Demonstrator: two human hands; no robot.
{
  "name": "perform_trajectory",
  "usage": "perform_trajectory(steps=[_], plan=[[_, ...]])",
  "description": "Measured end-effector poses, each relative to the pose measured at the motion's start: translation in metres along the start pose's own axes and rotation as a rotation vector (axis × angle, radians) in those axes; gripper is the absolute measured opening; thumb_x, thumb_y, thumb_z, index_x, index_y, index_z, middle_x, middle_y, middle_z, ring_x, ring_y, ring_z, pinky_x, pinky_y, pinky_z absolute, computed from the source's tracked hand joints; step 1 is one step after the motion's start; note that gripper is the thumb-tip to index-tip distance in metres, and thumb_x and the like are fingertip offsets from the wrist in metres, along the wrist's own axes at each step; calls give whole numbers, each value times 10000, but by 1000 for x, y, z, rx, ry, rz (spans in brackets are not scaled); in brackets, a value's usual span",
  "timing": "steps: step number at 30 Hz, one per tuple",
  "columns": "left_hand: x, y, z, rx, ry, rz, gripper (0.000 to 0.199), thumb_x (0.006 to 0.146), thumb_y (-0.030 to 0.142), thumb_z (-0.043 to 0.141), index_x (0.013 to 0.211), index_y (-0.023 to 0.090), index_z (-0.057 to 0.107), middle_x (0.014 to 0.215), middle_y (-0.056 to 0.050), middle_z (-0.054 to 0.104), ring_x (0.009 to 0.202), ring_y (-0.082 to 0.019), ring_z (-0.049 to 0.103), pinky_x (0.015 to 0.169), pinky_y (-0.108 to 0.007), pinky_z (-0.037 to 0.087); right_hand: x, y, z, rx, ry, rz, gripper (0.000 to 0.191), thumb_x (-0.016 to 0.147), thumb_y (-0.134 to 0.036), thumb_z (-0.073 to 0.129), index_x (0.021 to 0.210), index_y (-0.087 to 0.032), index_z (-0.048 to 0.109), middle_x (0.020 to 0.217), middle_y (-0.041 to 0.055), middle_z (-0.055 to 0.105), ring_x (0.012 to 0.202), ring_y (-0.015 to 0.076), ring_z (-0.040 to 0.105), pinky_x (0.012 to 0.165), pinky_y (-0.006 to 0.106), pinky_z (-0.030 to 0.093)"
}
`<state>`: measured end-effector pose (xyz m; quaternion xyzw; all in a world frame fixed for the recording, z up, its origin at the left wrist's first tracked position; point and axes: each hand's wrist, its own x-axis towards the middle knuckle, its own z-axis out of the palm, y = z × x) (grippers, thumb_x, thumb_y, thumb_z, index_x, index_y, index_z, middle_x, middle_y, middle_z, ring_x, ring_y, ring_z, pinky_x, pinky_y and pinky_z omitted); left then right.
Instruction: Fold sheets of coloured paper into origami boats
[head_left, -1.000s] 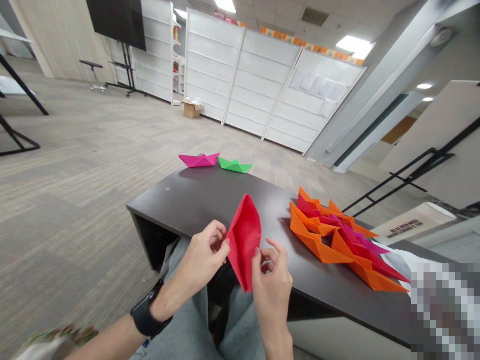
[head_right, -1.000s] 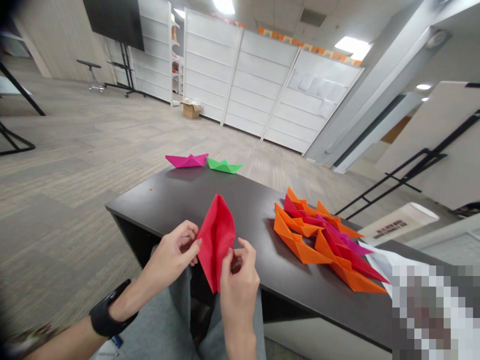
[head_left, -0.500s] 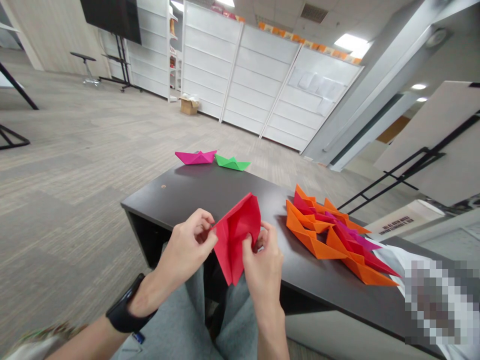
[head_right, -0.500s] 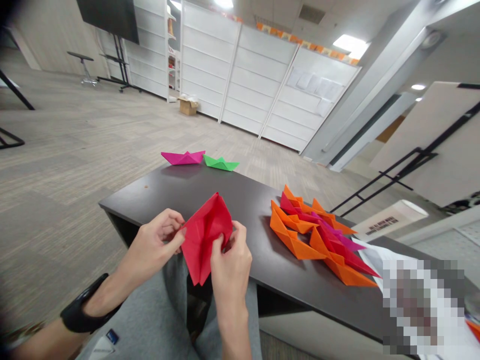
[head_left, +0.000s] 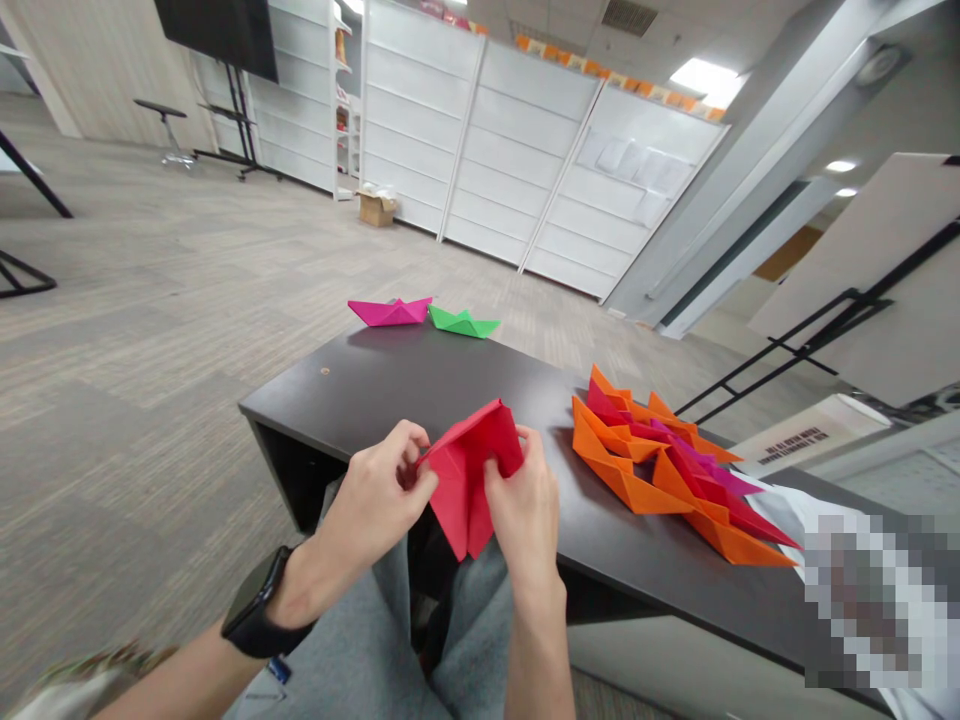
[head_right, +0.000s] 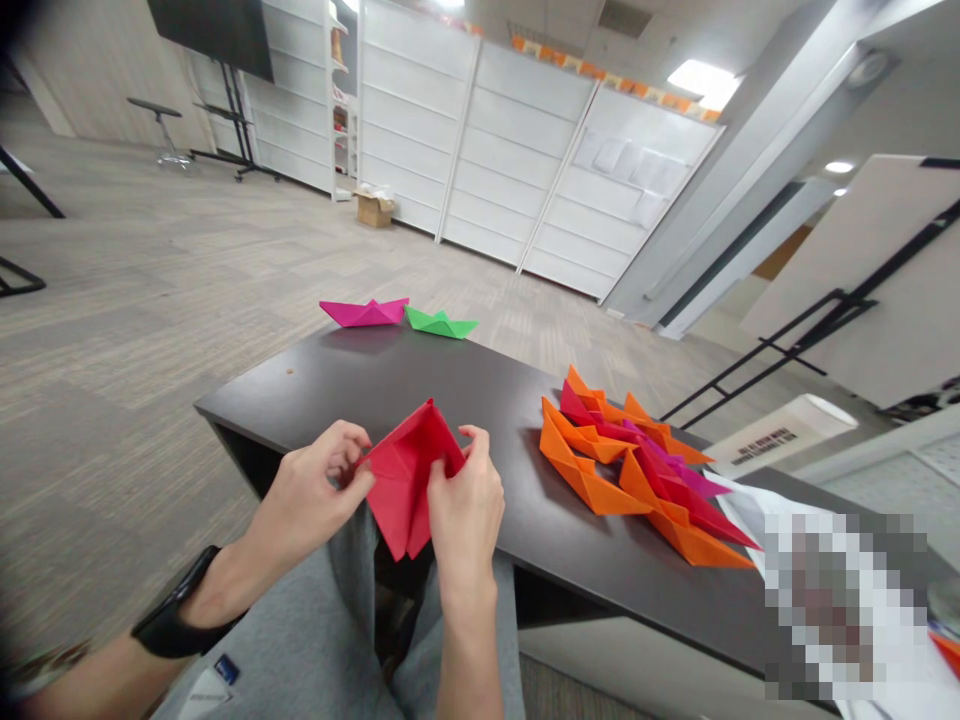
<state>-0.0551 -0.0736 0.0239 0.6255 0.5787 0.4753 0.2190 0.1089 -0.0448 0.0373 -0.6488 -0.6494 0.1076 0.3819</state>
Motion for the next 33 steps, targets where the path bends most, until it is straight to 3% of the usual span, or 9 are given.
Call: perform_trajectory(steps=[4, 6, 9, 13, 16, 20, 24, 27, 33], plan=[[8, -10, 0, -34, -33, -79, 104, 788, 164, 500, 872, 225, 509, 610, 74, 520, 524, -112, 538, 543, -233, 406, 5, 13, 0, 33, -70, 53, 326, 796, -205, 497, 1114, -201, 569, 811, 28, 660, 713, 228, 636, 601, 306, 427], [13, -17, 1, -1, -52, -80, 102, 798, 161, 491, 873, 222, 524, 607, 72, 510, 527, -114, 526, 547, -236, 402, 4, 20, 2, 105, -117, 8, 312, 798, -181, 478, 1096, -193, 571, 834, 29, 654, 743, 214, 634, 641, 308, 464], [19, -28, 2, 88, -74, 1, 94, 835, 167, 478, 860, 211, 557, 689, 39, 544, 592, -129, 544, 592, -253, 429, 2, 30, 6, 204, -136, -135, 245, 849, -174, 452, 1043, -190, 601, 948, 59, 668, 804, 193, 633, 707, 304, 500], [24, -38, 1, 116, -82, 152, 145, 887, 169, 455, 862, 199, 595, 946, -37, 609, 827, -173, 620, 764, -297, 499, -2, 44, 6, 132, -108, -204, 285, 926, -175, 415, 1001, -200, 689, 986, 77, 695, 876, 203, 652, 741, 316, 514], [26, -45, 1, 99, -91, 234, 220, 896, 112, 423, 939, 201, 621, 1059, -60, 649, 991, -201, 633, 901, -344, 501, -4, 54, 5, 71, -150, -230, 342, 941, -151, 407, 1058, -204, 724, 1029, 88, 715, 944, 220, 658, 835, 365, 524], [28, -58, 2, 102, -195, 324, 329, 904, 69, 398, 980, 204, 688, 1140, -60, 698, 1088, -201, 639, 995, -367, 491, -7, 63, 7, 32, -183, -283, 403, 928, -92, 395, 1152, -223, 704, 1145, 91, 700, 1062, 237, 632, 950, 431, 503], [28, -70, 3, 153, -284, 325, 321, 925, 111, 443, 1042, 203, 728, 1176, -61, 725, 1119, -204, 657, 1030, -374, 493, -12, 63, 10, 64, -293, -471, 426, 932, -75, 427, 1262, -239, 640, 1316, 70, 646, 1209, 217, 589, 1022, 422, 473], [30, -72, -1, 218, -362, 346, 296, 919, 152, 508, 1112, 207, 726, 1236, -67, 713, 1180, -221, 639, 1065, -390, 472, -17, 58, 5, -29, -375, -571, 421, 911, -51, 466, 1235, -241, 656, 1346, 72, 637, 1244, 235, 576, 1032, 462, 443], [27, -52, -13, 370, -515, 556, 317, 941, 129, 509, 1157, 242, 710, 1267, -57, 695, 1197, -246, 614, 1046, -421, 470, -23, 45, -8, -137, -408, -563, 406, 862, -75, 539, 1203, -259, 660, 1270, 76, 681, 1152, 252, 625, 1021, 502, 418]])
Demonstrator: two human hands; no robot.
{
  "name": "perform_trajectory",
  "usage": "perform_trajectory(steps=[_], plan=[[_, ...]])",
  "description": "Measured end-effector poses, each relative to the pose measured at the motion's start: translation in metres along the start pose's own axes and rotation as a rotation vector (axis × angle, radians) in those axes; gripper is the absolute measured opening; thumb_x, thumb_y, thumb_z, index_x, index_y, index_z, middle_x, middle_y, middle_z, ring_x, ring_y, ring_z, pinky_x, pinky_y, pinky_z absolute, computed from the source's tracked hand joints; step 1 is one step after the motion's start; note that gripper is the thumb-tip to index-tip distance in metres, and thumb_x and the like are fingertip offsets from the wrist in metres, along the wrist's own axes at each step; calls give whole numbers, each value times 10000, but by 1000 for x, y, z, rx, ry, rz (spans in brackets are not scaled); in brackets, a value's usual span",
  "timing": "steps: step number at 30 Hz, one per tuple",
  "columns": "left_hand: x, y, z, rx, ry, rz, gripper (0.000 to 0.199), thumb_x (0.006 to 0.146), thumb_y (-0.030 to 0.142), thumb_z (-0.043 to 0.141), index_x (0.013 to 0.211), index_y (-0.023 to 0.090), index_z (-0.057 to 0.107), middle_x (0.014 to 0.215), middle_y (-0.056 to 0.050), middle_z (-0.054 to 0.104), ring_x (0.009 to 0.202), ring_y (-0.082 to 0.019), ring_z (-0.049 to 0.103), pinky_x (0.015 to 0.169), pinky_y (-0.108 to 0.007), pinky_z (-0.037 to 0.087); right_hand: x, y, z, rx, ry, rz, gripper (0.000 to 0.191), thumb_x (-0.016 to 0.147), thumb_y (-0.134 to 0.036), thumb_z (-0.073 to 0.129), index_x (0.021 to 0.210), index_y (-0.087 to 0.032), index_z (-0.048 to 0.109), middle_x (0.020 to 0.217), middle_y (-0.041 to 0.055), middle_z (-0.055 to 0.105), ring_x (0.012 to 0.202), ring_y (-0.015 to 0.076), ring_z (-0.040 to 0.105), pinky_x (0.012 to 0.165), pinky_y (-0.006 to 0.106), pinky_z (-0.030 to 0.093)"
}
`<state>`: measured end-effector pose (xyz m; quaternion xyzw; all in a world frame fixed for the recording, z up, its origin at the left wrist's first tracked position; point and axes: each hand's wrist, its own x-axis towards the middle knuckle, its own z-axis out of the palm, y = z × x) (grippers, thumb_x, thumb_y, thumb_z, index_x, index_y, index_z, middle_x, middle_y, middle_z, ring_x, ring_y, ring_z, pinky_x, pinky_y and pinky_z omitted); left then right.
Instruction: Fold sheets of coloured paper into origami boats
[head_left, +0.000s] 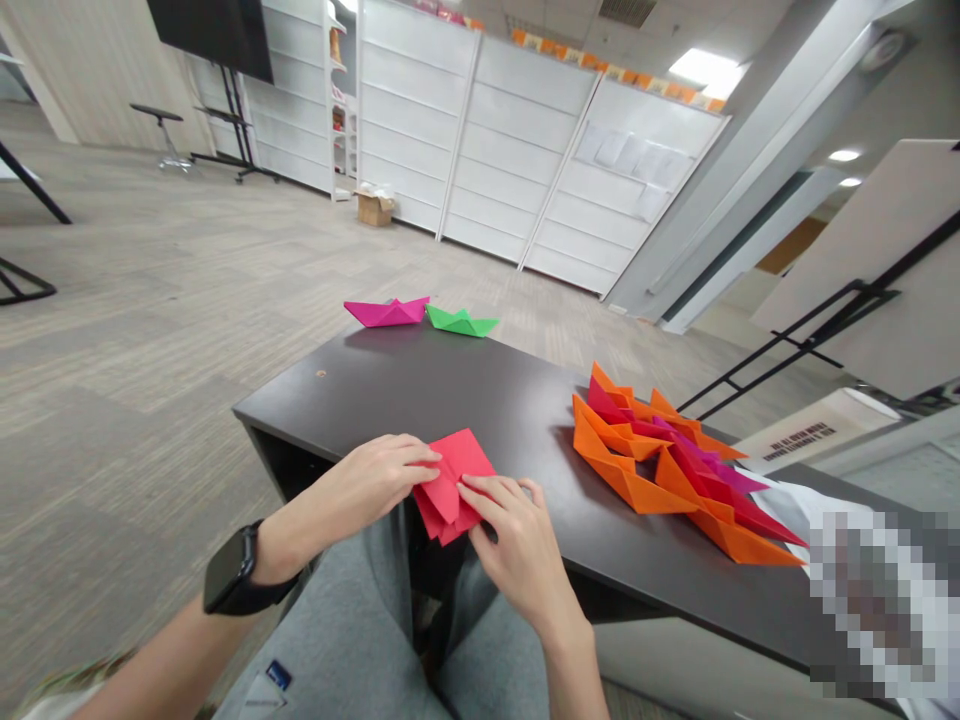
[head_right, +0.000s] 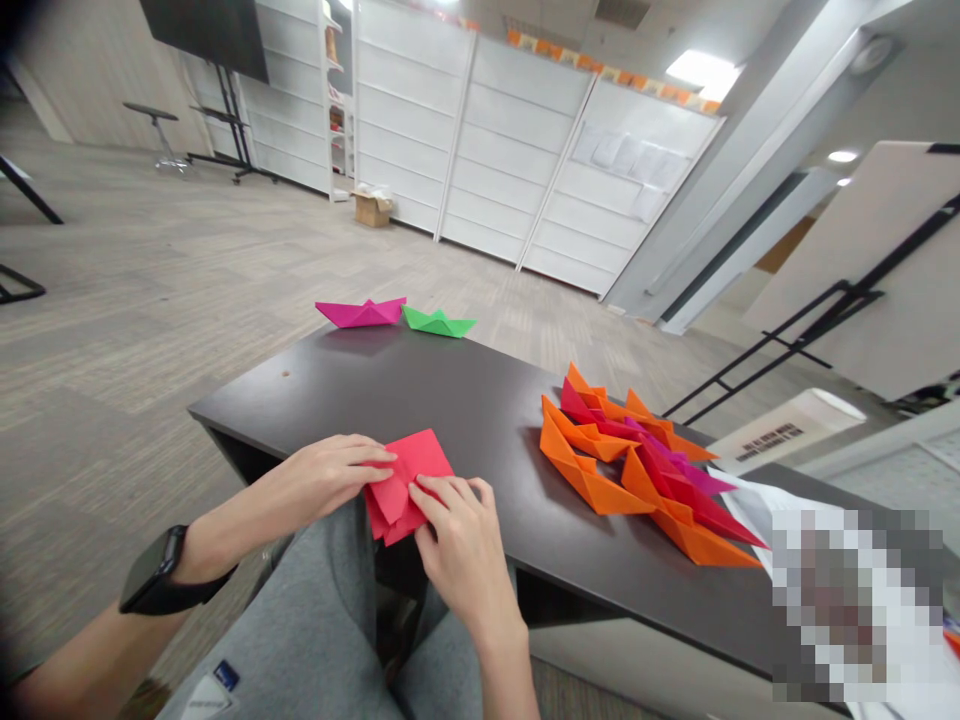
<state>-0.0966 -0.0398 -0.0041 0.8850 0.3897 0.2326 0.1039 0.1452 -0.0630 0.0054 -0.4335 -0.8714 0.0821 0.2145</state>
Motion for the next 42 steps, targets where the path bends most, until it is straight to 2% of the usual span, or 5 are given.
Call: perform_trajectory(steps=[12, 23, 32, 37, 42], plan=[[-2, 5, 4, 227, -64, 217, 341, 956, 172, 562, 1287, 235, 617, 1452, -125, 547, 1408, -261, 432, 1156, -442, 371, -5, 13, 4, -103, -230, -75, 631, 906, -129, 476, 1523, -153, 346, 1598, 107, 296, 1491, 237, 256, 1208, 488, 289], [4, 5, 8, -15, 46, 57, 259, 959, 148, 518, 1180, 200, 642, 1240, -85, 657, 1110, -215, 648, 967, -351, 530, -8, 18, 3, 100, -73, -8, 444, 972, -146, 435, 1402, -200, 529, 1470, 97, 523, 1377, 228, 473, 1141, 467, 414], [13, -3, 39, -267, 445, -235, 124, 962, 194, 526, 1013, 185, 639, 1036, -53, 701, 946, -177, 690, 874, -323, 562, 15, 27, 26, 267, 325, 306, 412, 910, -163, 559, 1317, -226, 537, 1217, 91, 624, 1043, 211, 652, 923, 388, 562], [9, -1, 32, -37, 184, 20, 298, 978, 228, 502, 1246, 212, 631, 1295, -70, 669, 1252, -221, 580, 1073, -401, 466, 11, 18, 23, -2, 295, 215, 243, 943, -136, 516, 1041, -235, 715, 1273, 94, 618, 1183, 253, 585, 1029, 476, 481], [2, 0, 13, 111, -56, 82, 655, 885, 465, 637, 1456, 196, 461, 1463, -80, 542, 1415, -278, 417, 1184, -483, 323, -6, -1, 11, -64, 149, 67, 326, 996, -198, 464, 1280, -220, 622, 1385, 74, 606, 1309, 222, 534, 1177, 525, 318]])
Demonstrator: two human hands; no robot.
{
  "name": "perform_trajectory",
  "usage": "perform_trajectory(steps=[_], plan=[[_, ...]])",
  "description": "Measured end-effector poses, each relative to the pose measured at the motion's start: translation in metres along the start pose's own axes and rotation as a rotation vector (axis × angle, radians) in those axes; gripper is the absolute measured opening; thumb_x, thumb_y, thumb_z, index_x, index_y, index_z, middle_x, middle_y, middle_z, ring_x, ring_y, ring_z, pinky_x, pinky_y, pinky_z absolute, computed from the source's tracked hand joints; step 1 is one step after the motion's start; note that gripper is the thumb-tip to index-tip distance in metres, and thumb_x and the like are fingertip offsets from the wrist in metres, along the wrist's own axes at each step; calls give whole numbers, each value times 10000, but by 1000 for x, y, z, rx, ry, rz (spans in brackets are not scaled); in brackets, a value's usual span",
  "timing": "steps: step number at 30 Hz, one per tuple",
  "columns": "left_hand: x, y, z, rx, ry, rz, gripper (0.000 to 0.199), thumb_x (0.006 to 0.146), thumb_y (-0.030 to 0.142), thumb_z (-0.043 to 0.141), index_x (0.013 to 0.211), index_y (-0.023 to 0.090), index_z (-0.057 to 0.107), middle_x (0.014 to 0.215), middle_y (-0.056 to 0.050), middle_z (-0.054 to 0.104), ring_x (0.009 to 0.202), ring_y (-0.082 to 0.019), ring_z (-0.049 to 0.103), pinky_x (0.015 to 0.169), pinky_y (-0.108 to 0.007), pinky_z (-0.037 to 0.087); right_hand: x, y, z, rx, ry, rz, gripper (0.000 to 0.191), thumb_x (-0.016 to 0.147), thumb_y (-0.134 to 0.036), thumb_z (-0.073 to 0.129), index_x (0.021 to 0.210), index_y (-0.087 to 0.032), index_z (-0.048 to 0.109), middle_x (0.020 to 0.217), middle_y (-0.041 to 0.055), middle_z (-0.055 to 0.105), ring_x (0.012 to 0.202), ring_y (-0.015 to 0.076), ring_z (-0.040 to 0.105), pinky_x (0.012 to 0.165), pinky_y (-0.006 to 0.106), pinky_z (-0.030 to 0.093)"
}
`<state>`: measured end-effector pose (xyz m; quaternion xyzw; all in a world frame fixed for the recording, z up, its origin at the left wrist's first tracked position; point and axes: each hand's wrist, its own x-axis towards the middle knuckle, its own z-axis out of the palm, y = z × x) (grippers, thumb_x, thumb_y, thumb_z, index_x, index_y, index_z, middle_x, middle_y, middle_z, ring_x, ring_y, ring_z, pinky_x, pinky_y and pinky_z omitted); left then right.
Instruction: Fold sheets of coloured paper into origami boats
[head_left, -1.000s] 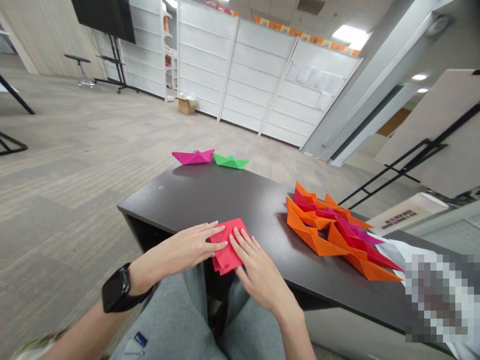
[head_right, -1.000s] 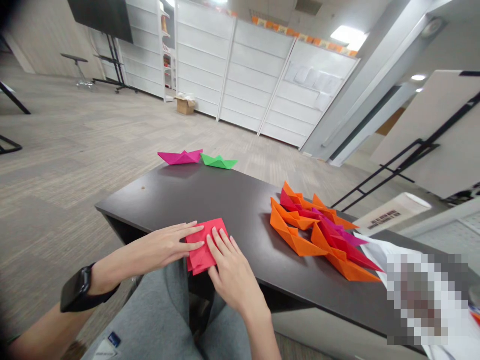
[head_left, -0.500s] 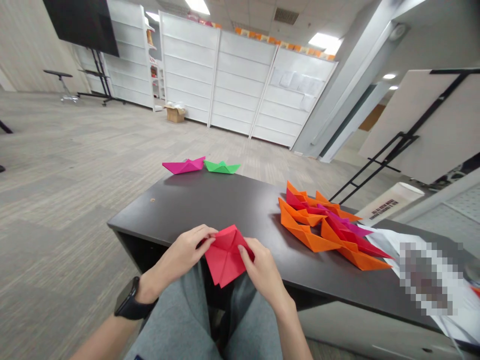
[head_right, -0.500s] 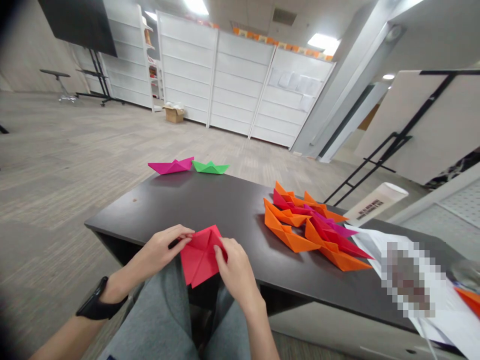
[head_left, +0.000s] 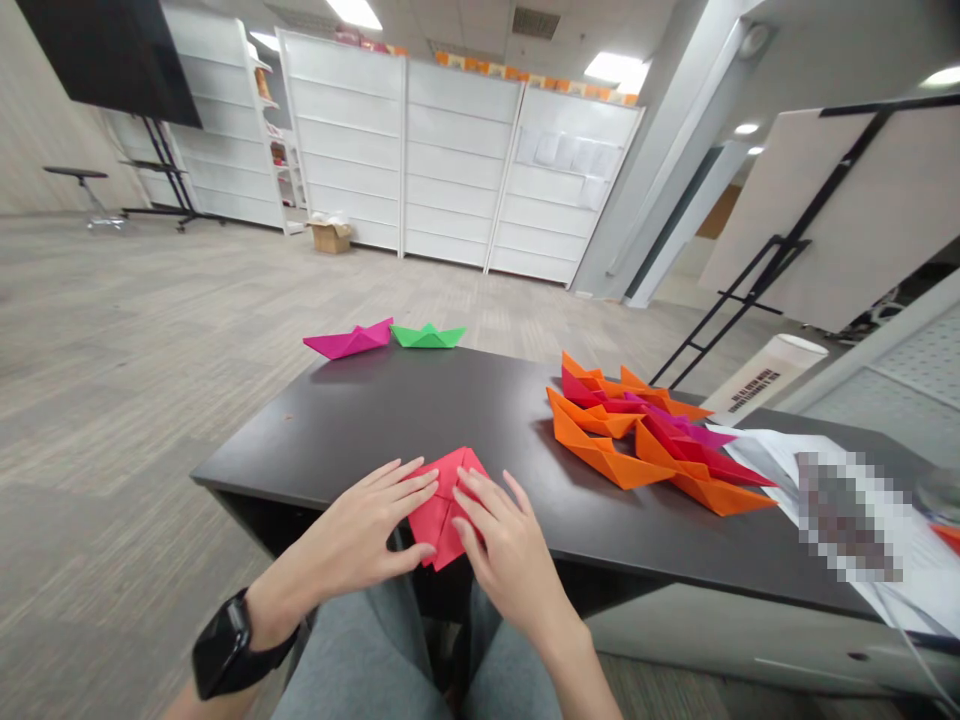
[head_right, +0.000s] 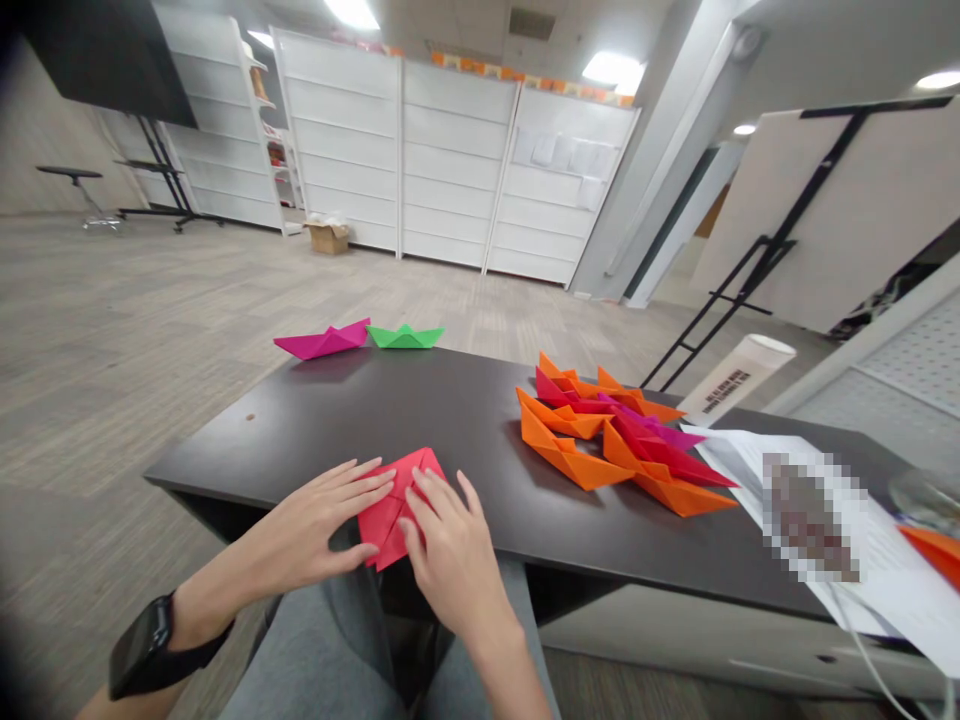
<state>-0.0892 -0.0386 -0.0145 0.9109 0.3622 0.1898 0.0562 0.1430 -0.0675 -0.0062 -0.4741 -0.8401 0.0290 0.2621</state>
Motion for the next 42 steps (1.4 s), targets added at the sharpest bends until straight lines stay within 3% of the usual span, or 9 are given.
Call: perform_trajectory(steps=[4, 10, 16, 19, 24, 28, 32, 37, 42], plan=[[-3, -8, 0, -14, -58, 21, 923, 747, 574, 749, 1504, 202, 375, 1502, -103, 491, 1437, -289, 381, 1191, -503, 300, -21, 7, -13, -83, -118, -39, 426, 1009, -249, 466, 1433, -210, 481, 1449, 71, 545, 1366, 237, 487, 1186, 580, 278], [-2, -15, -2, -32, 31, 91, 384, 938, 165, 560, 1297, 287, 621, 1328, -28, 664, 1267, -221, 564, 1065, -415, 466, -43, 29, -27, -175, -64, 7, 405, 1000, -248, 473, 1401, -250, 529, 1420, 59, 578, 1407, 298, 424, 1162, 642, 281], [2, 8, -10, -472, 291, -357, 218, 919, 284, 568, 1013, 261, 764, 960, -27, 781, 859, -218, 728, 777, -319, 597, -54, -16, -13, 113, 489, 210, 456, 960, -120, 424, 1375, -289, 512, 1281, 99, 638, 1237, 245, 589, 1026, 463, 518], [13, 32, 6, -886, 492, -707, 335, 796, 448, 717, 1010, 192, 738, 985, -64, 786, 898, -274, 739, 818, -378, 603, -42, -43, -3, 149, 325, 138, 577, 925, -132, 479, 1483, -249, 392, 1411, 118, 550, 1319, 258, 520, 1030, 419, 530], [26, 71, 32, -1373, 529, -831, 480, 761, 529, 706, 1041, 140, 678, 1073, -143, 748, 967, -284, 724, 849, -410, 587, -14, -40, -2, 98, -38, 89, 561, 953, -183, 497, 1499, -229, 381, 1532, 77, 444, 1438, 286, 374, 1175, 586, 322], [14, 76, 12, -1391, 123, -689, 444, 903, 554, 478, 799, 179, 694, 926, -92, 756, 940, -246, 723, 844, -378, 582, -9, -14, -14, 85, -158, 79, 415, 989, -165, 426, 1379, -247, 540, 1462, 44, 538, 1420, 273, 407, 1192, 628, 230], [-5, 60, -33, -799, -357, -473, 441, 896, 494, 572, 586, 195, 667, 669, -20, 712, 715, -194, 703, 704, -276, 568, -9, 8, -28, 72, -211, 5, 488, 899, -44, 428, 1322, -228, 588, 1447, 38, 555, 1441, 253, 373, 1206, 595, 217], [-9, 19, -39, -252, 31, -102, 325, 798, 242, 743, 1121, 268, 713, 1247, -67, 689, 1159, -270, 635, 981, -390, 526, -8, 18, -36, 75, -217, -68, 541, 794, 18, 432, 1241, -210, 634, 1440, 54, 562, 1435, 249, 383, 1205, 579, 237], [-5, -5, -7, -9, -15, 142, 507, 843, 184, 710, 1318, 320, 597, 1450, -64, 553, 1317, -281, 528, 1062, -465, 480, -15, 8, -24, 21, -117, -91, 513, 846, -18, 484, 1307, -207, 603, 1335, 107, 622, 1256, 246, 559, 1117, 492, 427]])
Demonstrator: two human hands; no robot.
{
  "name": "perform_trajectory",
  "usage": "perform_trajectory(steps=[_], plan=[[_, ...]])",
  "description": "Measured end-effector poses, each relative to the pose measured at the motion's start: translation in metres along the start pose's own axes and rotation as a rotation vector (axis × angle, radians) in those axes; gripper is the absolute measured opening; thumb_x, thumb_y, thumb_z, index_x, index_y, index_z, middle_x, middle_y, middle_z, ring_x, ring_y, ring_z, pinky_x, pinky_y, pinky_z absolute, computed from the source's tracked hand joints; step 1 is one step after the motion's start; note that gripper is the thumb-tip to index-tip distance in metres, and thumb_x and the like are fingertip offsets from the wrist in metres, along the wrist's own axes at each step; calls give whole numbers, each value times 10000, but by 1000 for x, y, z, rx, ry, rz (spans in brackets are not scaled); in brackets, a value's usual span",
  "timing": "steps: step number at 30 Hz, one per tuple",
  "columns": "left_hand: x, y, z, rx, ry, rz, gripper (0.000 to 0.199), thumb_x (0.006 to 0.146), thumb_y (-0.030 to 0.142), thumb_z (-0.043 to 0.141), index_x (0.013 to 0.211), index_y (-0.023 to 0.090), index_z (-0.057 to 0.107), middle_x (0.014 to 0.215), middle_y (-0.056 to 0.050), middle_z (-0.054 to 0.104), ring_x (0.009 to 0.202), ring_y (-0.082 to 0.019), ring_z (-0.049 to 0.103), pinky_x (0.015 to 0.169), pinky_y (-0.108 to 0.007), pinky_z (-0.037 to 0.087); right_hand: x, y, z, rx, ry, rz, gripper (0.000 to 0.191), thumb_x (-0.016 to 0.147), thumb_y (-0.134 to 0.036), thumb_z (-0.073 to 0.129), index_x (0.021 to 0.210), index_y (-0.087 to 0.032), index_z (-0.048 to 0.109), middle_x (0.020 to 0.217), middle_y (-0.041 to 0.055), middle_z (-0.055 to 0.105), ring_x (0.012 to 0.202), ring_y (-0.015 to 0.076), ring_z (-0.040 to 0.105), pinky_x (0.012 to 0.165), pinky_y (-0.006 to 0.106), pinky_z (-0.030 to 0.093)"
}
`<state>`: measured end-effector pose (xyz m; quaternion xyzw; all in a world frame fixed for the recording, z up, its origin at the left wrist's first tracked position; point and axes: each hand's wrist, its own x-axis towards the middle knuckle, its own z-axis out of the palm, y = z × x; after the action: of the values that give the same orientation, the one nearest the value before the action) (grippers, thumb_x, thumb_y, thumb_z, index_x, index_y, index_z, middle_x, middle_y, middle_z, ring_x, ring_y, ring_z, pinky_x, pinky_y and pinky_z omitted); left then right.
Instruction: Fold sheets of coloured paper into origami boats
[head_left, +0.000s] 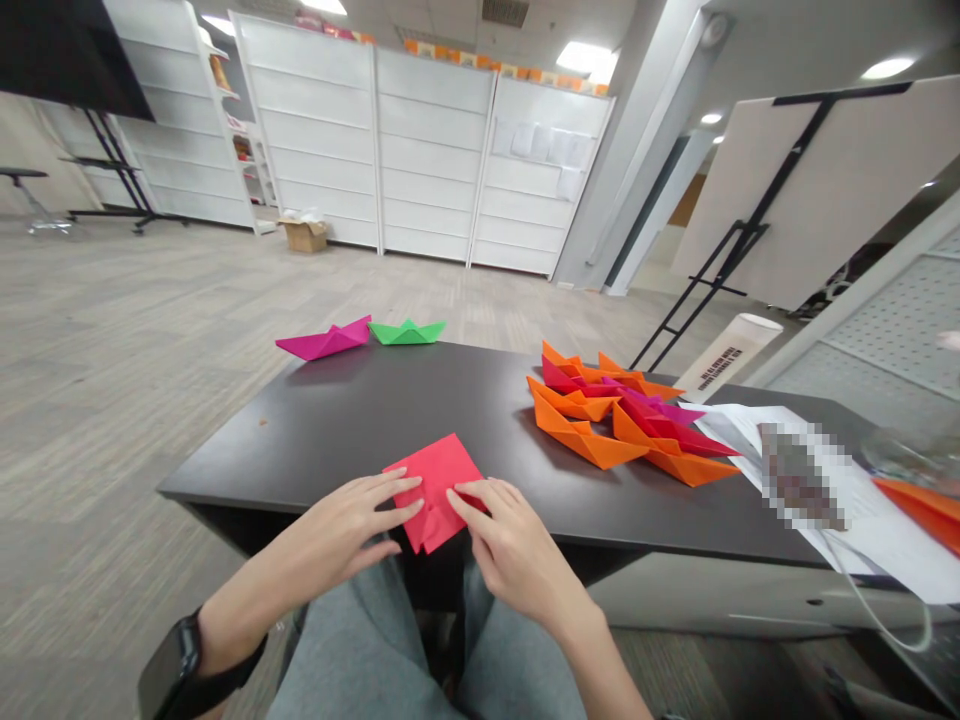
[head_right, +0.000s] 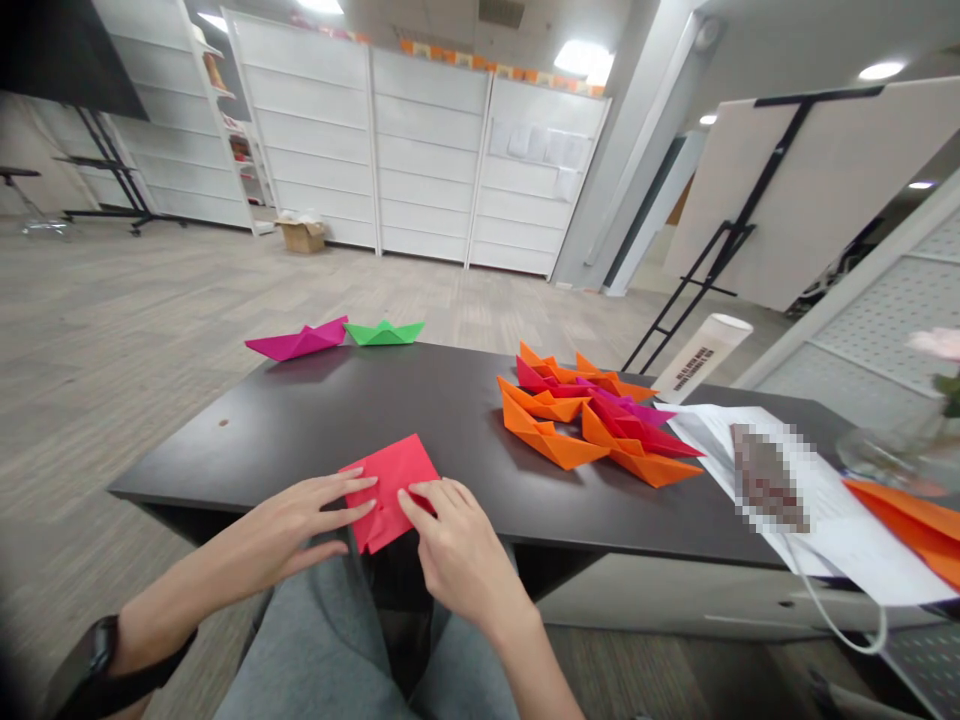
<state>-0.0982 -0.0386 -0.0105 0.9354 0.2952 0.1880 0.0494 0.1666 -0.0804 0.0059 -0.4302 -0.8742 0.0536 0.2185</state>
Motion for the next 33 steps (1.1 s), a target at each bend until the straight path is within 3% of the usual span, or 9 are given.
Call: perform_trajectory(steps=[7, 10, 14, 18, 21, 24, 27, 30, 33], plan=[[12, 4, 10, 76, 75, -6, 233, 949, 233, 582, 1158, 270, 678, 1277, -64, 655, 1158, -251, 611, 1038, -463, 472, -7, -1, 22, 30, 82, 11, 364, 962, -137, 516, 1296, -249, 609, 1331, 75, 640, 1265, 247, 564, 1041, 448, 484], [13, 5, 12, 43, 137, -48, 213, 980, 209, 510, 1103, 244, 681, 1241, -67, 659, 1097, -230, 624, 969, -403, 503, -1, 4, 20, 123, 139, 74, 261, 989, -184, 506, 1172, -254, 679, 1141, 55, 730, 1090, 224, 654, 919, 401, 524], [15, 7, 18, -46, 260, -162, 184, 988, 219, 477, 974, 202, 659, 978, -59, 701, 899, -204, 647, 810, -339, 535, 14, 11, 19, 245, 263, 211, 240, 993, -207, 479, 1029, -240, 713, 945, 42, 751, 862, 193, 683, 792, 334, 536], [20, 7, 29, -135, 410, -291, 159, 976, 256, 501, 1076, 205, 615, 953, -50, 695, 854, -193, 662, 796, -339, 553, 28, 16, 23, 280, 345, 319, 219, 979, -229, 484, 1019, -237, 699, 972, 36, 753, 880, 186, 700, 791, 300, 537], [27, 4, 34, -191, 471, -383, 203, 964, 260, 521, 1153, 211, 574, 993, -46, 676, 836, -176, 665, 788, -328, 573, 39, 20, 22, 238, 313, 395, 208, 976, -241, 478, 1090, -242, 652, 873, 12, 743, 792, 181, 701, 708, 281, 522], [33, 0, 34, -106, 418, -331, 178, 961, 228, 509, 1096, 220, 625, 1090, -70, 670, 973, -215, 666, 875, -389, 566, 50, 26, 20, 122, 255, 421, 188, 968, -203, 476, 1054, -246, 638, 807, 4, 710, 742, 187, 680, 657, 275, 487], [36, -1, 31, 25, 364, -236, 228, 973, 211, 481, 1108, 221, 665, 1314, -98, 621, 1212, -269, 596, 1007, -467, 515, 57, 33, 22, 35, 256, 417, 188, 956, -146, 475, 970, -230, 643, 852, 22, 693, 795, 193, 660, 689, 284, 485], [35, 1, 28, 102, 262, -147, 315, 977, 232, 483, 1259, 191, 618, 1475, -115, 516, 1370, -284, 470, 1096, -473, 455, 61, 37, 26, -32, 275, 376, 194, 957, -133, 480, 902, -216, 647, 912, 48, 668, 858, 199, 629, 748, 307, 494], [32, 3, 27, 126, 115, -75, 492, 963, 329, 535, 1435, 202, 477, 1479, -134, 513, 1347, -282, 501, 1099, -471, 451, 62, 33, 25, -124, 281, 361, 196, 963, -145, 492, 897, -204, 667, 957, 74, 664, 897, 221, 612, 779, 355, 494]])
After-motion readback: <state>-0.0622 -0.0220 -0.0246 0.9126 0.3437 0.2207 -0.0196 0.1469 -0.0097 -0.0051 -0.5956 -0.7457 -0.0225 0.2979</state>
